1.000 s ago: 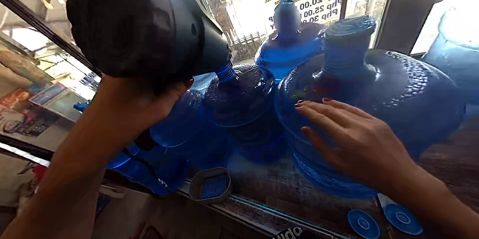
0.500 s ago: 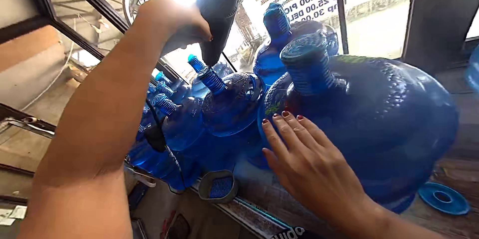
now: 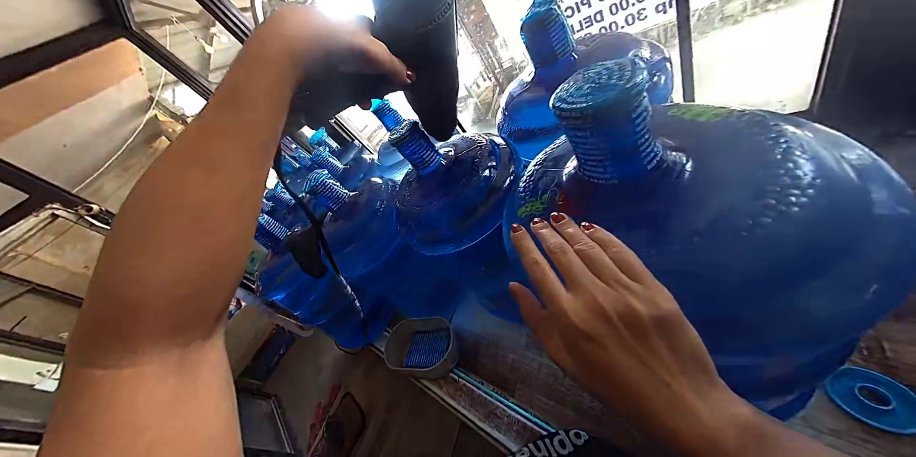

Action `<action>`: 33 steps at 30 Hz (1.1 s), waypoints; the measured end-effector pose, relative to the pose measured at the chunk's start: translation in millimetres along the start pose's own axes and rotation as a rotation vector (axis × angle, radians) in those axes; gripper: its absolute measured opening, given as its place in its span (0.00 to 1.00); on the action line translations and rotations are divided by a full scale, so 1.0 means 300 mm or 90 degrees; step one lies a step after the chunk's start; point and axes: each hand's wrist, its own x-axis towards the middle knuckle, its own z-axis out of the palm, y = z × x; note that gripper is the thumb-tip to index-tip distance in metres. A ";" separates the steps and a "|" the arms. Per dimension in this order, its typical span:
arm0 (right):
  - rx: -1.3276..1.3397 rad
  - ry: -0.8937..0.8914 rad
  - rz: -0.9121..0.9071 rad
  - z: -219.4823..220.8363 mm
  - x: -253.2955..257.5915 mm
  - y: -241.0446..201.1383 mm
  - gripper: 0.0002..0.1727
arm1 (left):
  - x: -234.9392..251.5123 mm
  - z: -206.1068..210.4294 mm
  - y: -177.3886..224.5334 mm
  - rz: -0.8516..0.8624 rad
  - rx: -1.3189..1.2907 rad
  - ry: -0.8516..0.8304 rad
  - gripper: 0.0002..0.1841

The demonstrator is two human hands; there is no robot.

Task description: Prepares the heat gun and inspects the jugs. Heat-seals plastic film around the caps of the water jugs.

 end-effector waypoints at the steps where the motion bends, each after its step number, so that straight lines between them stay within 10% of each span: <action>1: -0.004 -0.005 -0.001 -0.002 0.000 0.001 0.27 | -0.040 0.001 -0.032 0.019 -0.031 0.010 0.16; 16: -0.087 -0.029 -0.011 -0.026 0.007 0.008 0.29 | -0.352 0.465 -0.905 0.221 -0.520 0.270 0.09; 33: -0.220 -0.025 -0.003 -0.008 0.019 -0.016 0.26 | -0.049 0.498 -0.881 0.290 -0.617 0.277 0.13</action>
